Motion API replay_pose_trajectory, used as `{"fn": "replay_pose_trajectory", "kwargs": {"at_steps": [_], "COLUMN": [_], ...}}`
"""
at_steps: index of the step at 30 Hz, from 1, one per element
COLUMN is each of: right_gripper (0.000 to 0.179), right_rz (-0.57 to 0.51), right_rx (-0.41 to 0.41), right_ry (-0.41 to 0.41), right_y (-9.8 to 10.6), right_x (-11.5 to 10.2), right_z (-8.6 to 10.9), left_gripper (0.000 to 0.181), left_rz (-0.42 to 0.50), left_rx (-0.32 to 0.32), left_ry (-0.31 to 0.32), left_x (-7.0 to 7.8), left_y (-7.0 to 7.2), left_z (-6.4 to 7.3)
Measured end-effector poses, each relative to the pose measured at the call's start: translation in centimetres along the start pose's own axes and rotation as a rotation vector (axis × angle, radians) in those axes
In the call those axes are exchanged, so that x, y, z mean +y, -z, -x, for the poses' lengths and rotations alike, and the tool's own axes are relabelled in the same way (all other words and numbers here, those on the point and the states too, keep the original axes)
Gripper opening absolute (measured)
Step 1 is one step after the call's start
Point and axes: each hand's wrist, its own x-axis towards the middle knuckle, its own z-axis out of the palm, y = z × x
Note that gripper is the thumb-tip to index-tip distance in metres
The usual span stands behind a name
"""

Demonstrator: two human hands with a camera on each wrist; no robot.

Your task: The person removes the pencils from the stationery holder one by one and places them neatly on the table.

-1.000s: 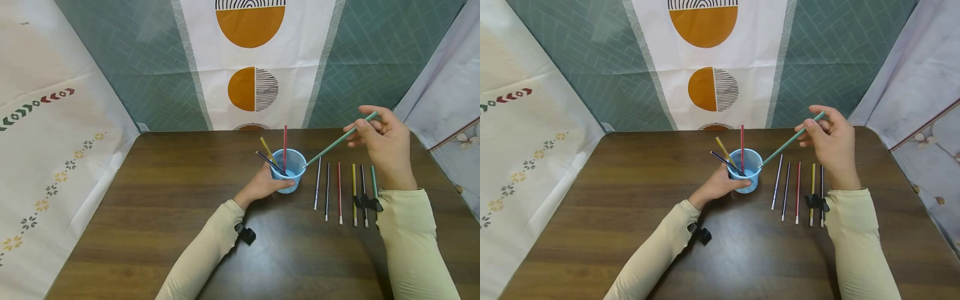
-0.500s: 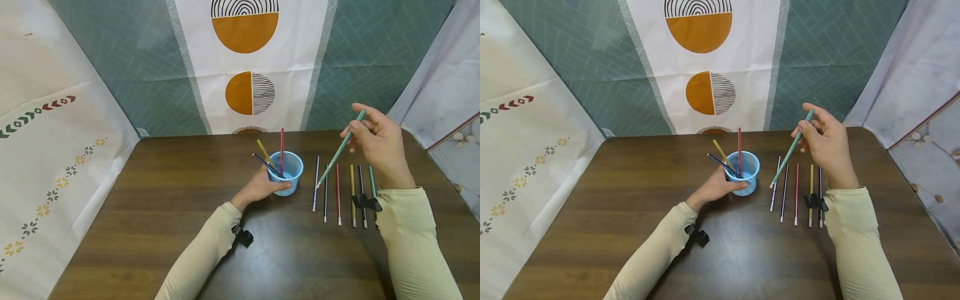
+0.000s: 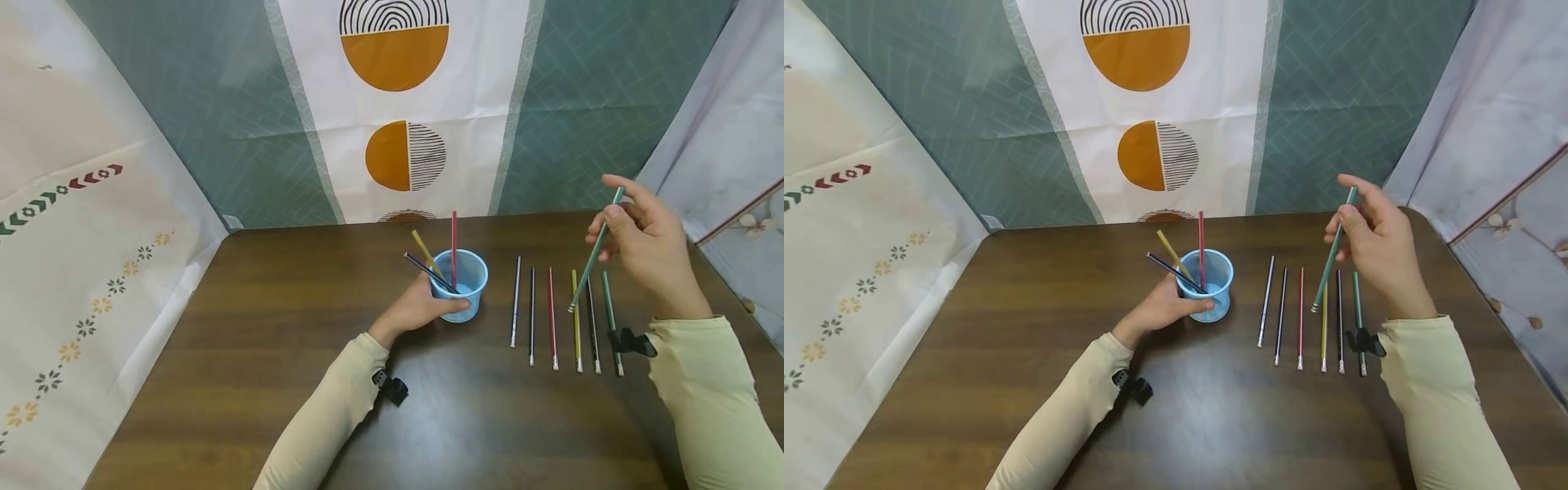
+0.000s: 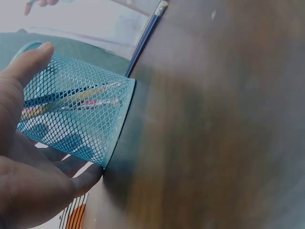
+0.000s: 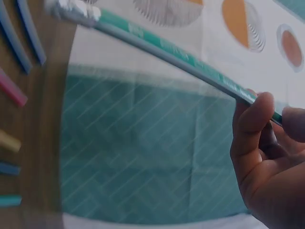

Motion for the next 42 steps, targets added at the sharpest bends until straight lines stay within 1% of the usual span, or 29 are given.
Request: {"fn": "replay_pose_trajectory", "kwargs": {"at_steps": [2,3,5,7,10,12,14,19,23,27,31,33,35,37,38,41,42], "right_gripper": [0.045,0.045,0.046,0.048,0.053,0.056,0.058,0.058,0.058,0.053,0.05,0.05,0.05,0.049,0.049,0.049,0.049], "right_rz": [-0.012,0.005,0.026,0.044,0.089,0.132,0.206,0.356,0.403,0.479,0.541,0.543,0.531,0.519,0.531,0.6,0.638], "right_rx": [0.035,0.059,0.108,0.145,0.156,0.144,0.129,0.1,0.073,0.045,-0.005,-0.035,-0.059,-0.083,-0.094,-0.136,-0.15], "right_ry": [0.013,0.017,-0.002,-0.046,-0.146,-0.198,-0.233,-0.262,-0.265,-0.298,-0.336,-0.352,-0.362,-0.38,-0.391,-0.425,-0.44], "right_y": [1.3,1.9,3.2,4.5,6.3,7.4,8.0,8.9,9.4,9.9,10.3,10.5,10.8,11.1,11.2,11.4,11.4], "right_x": [0.7,1.0,1.6,2.3,3.1,3.5,3.8,4.6,5.4,6.2,6.8,7.1,7.5,7.8,8.0,8.4,8.5], "right_z": [0.1,0.2,0.2,0.2,0.2,0.1,0.1,0.2,0.2,0.5,0.8,1.0,1.1,1.1,1.2,1.3,1.3], "left_gripper": [0.076,0.077,0.076,0.077,0.077,0.078,0.078,0.079,0.079,0.078,0.077,0.076,0.076,0.077,0.077,0.078,0.078], "left_rz": [0.002,0.003,0.006,-0.004,-0.008,-0.002,0.006,0.016,0.016,0.006,0.034,0.055,0.072,0.081,0.082,0.071,0.064], "left_rx": [-0.007,-0.005,0.003,0.014,0.009,0.002,-0.004,-0.004,0.003,-0.005,-0.03,-0.043,-0.045,-0.039,-0.034,-0.021,-0.02], "left_ry": [0.004,0.006,0.005,0.008,0.007,0.004,-0.001,0.007,0.013,0.031,0.024,0.015,0.007,0.006,0.005,0.001,0.0], "left_x": [-0.2,-0.3,-0.6,-0.7,-0.9,-0.9,-1.1,-1.4,-1.4,-1.3,0.1,0.8,1.2,0.9,0.6,-0.6,-1.0], "left_y": [0.2,0.3,0.5,0.8,1.0,1.1,1.1,1.0,1.0,1.2,1.4,1.4,1.5,1.5,1.4,1.3,1.3], "left_z": [-0.2,-0.3,-0.6,-0.8,-1.1,-1.3,-1.1,-0.9,-0.9,-0.9,-0.6,-0.4,-0.3,-0.4,-0.4,-0.7,-0.8]}}
